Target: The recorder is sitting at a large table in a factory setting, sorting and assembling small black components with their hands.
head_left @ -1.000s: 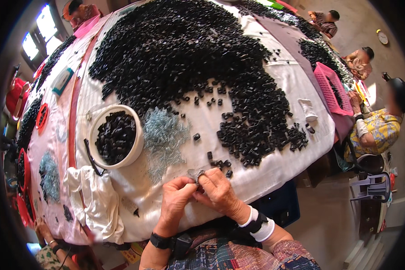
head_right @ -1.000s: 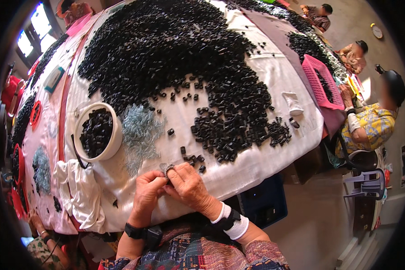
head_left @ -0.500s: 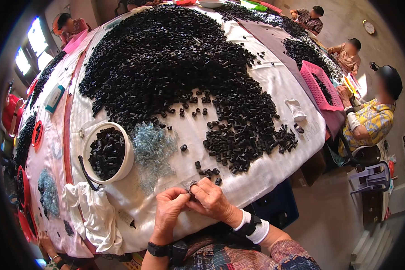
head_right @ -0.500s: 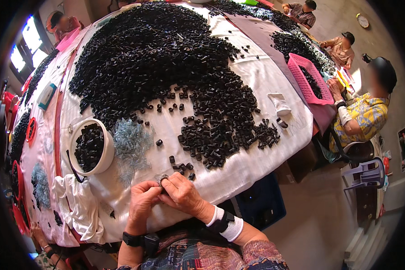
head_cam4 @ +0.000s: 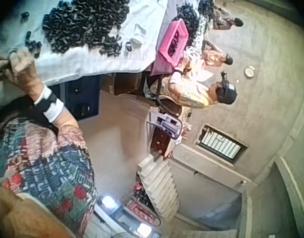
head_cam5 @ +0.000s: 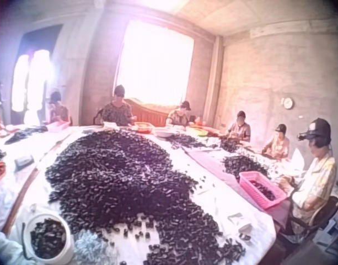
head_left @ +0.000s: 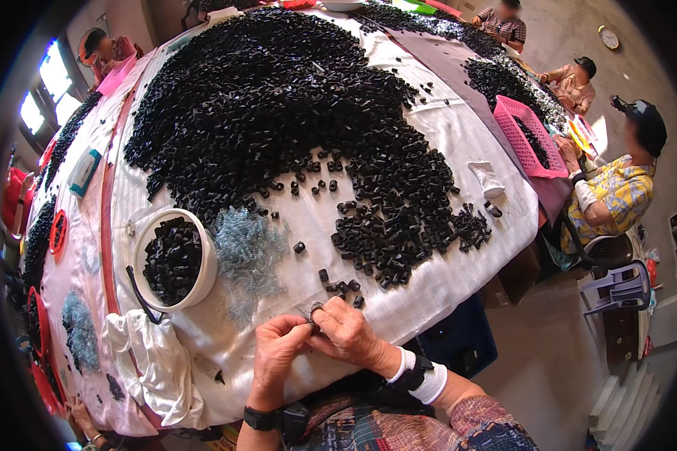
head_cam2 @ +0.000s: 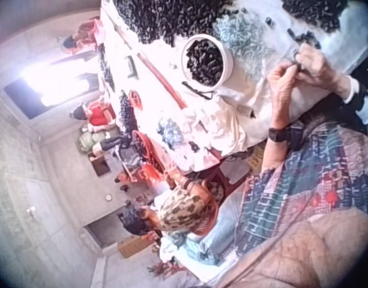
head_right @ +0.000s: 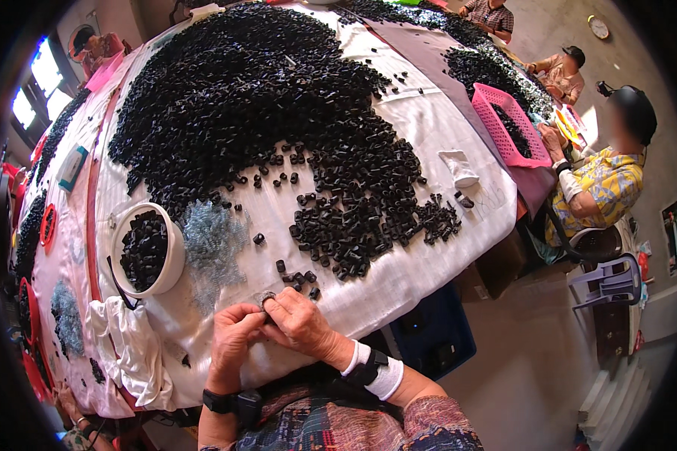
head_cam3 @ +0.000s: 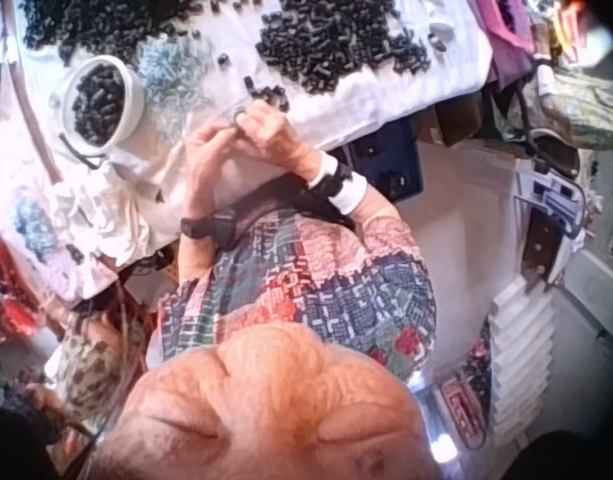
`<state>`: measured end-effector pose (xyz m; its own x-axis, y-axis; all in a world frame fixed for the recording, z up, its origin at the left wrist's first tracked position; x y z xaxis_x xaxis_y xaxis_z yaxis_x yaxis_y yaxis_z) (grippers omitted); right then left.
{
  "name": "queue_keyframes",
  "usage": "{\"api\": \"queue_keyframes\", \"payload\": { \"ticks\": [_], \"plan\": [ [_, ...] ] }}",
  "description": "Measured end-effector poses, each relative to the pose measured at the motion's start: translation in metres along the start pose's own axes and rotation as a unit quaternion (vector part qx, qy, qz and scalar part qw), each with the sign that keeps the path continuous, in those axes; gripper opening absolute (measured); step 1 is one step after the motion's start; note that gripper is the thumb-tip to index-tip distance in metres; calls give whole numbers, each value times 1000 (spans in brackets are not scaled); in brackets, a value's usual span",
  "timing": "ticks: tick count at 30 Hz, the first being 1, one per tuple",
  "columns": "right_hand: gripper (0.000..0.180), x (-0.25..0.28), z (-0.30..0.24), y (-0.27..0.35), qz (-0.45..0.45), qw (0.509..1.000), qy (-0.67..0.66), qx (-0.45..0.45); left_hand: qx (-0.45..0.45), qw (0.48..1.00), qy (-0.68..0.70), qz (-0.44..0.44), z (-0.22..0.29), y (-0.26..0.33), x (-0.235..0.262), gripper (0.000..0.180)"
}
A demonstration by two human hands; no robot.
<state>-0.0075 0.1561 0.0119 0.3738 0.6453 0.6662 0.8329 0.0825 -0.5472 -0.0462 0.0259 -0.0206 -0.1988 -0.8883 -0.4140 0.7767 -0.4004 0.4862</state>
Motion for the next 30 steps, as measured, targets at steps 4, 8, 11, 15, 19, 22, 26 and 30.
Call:
{"api": "queue_keyframes", "payload": {
  "ticks": [4,8,11,15,19,22,26,30],
  "plan": [
    [36,1,-4,-4,10,1000,-3,12,1,1000,-9,1,1,2,2,8],
    [35,1,-4,-2,5,1000,3,20,23,999,-46,5,6,6,1,13],
    [32,-2,-1,-1,15,999,-1,31,18,999,-30,-18,1,4,2,14],
    [35,8,0,-5,39,999,1,17,31,999,27,-29,0,4,-1,17],
    [38,4,0,-4,44,999,-26,-1,52,996,59,-46,-3,4,5,20],
    [38,2,-1,-2,32,999,-18,2,52,995,52,-63,-5,2,6,19],
    [39,5,-4,-5,40,999,-1,24,28,995,7,-97,1,4,1,17],
    [40,4,-4,-6,48,999,18,1,29,995,34,-85,-1,4,2,17]
  ]
}}
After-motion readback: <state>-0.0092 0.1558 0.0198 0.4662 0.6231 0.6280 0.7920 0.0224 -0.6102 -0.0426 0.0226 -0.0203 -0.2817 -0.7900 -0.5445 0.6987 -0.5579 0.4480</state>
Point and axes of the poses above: each hand's wrist, its own y-axis away from the middle knuckle, its own x-axis out of the back of the hand, z = x × y, the point moved 5 cm from there along -y, towards the middle knuckle, and after that the axes turned 7 degrees about y, right-handed, at the moved point
